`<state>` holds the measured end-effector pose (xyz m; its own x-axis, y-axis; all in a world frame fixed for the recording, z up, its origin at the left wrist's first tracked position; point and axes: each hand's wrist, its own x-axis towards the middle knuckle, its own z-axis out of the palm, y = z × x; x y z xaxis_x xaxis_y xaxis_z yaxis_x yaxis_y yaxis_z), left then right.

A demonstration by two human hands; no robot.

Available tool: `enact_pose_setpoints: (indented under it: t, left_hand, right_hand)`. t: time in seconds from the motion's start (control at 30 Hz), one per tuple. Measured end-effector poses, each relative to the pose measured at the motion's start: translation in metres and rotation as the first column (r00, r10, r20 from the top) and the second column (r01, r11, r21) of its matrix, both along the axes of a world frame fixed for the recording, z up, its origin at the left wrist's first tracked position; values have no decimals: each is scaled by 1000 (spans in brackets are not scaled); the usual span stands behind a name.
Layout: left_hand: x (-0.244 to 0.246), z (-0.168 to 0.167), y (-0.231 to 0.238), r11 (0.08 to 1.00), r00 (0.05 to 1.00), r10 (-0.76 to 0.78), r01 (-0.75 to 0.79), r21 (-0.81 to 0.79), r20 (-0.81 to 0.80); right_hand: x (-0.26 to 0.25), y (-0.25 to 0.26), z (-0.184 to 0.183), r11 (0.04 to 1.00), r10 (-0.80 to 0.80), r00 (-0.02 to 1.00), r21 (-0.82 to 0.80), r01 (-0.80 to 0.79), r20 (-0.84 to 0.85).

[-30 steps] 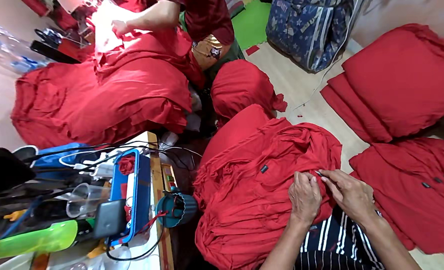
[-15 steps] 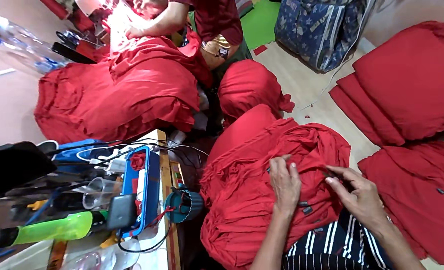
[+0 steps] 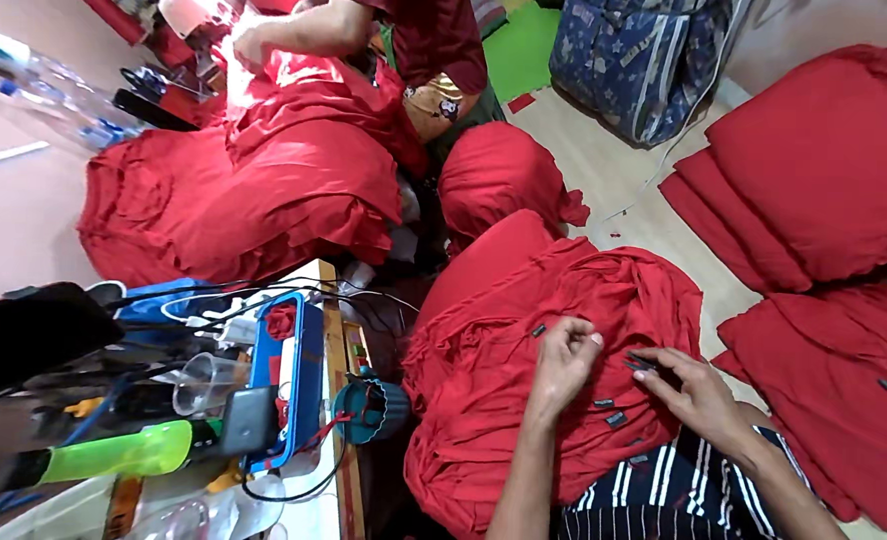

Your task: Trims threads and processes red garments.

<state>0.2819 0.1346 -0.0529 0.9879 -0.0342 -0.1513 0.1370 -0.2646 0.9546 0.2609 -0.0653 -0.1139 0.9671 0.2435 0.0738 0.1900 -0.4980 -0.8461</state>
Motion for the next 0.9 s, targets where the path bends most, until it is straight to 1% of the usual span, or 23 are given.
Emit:
enact_pose_setpoints:
  t: [0.03,0.07,0.1,0.13,0.17,0.2,0.27,0.33,0.4,0.47,0.5,0.57,0.6,0.63,0.67,0.7,0.77,0.8,0.83,0.9]
  left_hand:
    - [-8,4,-3,980,992,-74,53,-190,-103]
    - [-17,1,-8,931,972,-135,58,-359,-193]
    - [-25,-7,-12,880,945,-188,42,-473,-266]
    - [-33,-18,-16,853,927,-199,4,-522,-317]
    - [-38,-28,-19,850,922,-177,-34,-526,-345]
    - [-40,-36,-22,865,926,-151,-46,-500,-345]
    - [-40,-37,-22,925,948,-137,19,-380,-286]
    - [-33,-30,-19,980,970,-162,136,-146,-183]
    - [-23,-15,-14,967,964,-233,243,72,-132]
    - [-16,-2,-14,924,959,-269,284,255,-95]
    - [-12,3,-13,900,957,-278,290,326,-82]
    - [-5,6,-11,872,949,-308,312,378,-72]
    - [0,6,-10,873,939,-332,342,348,-88]
    - [5,3,-10,886,928,-358,373,275,-106]
    - [10,-5,-10,903,919,-372,391,177,-131]
    - [13,-16,-10,923,917,-364,378,66,-160]
    - [12,-36,-12,952,939,-290,263,-154,-185]
    - [8,-44,-13,947,954,-241,191,-258,-179]
    - [3,-49,-15,931,967,-191,124,-342,-171]
    - [-6,-56,-16,894,984,-108,35,-446,-139]
  right_hand:
    - [1,-2,0,997,-10,1000,75,12,-24]
    - [1,-3,1,988,-22,998,150,32,-65]
    - [2,-5,3,978,-31,993,204,53,-113]
    - [2,-8,4,974,-35,989,217,66,-145]
    - [3,-11,4,979,-34,986,195,66,-163]
    - [3,-14,2,985,-25,985,164,53,-169]
    - [2,-17,0,993,-7,985,117,27,-173]
    - [3,-16,2,998,1,987,56,9,-164]
    - [6,-16,7,1000,17,986,-15,-20,-165]
    - [5,-17,9,998,24,985,-51,-33,-170]
    - [4,-18,8,998,24,986,-53,-33,-167]
    - [4,-18,4,999,26,987,-37,-32,-160]
    - [4,-19,3,999,26,987,-24,-30,-157]
    - [4,-20,3,1000,23,988,-14,-26,-155]
    - [4,-20,2,1000,21,987,-9,-23,-158]
    - [3,-19,2,1000,21,987,-10,-23,-161]
    - [4,-19,1,1000,25,988,-9,-27,-153]
    - [3,-20,2,1000,28,988,-4,-29,-150]
    - [2,-21,3,999,32,988,6,-31,-149]
    - [0,-21,5,998,40,988,64,-30,-151]
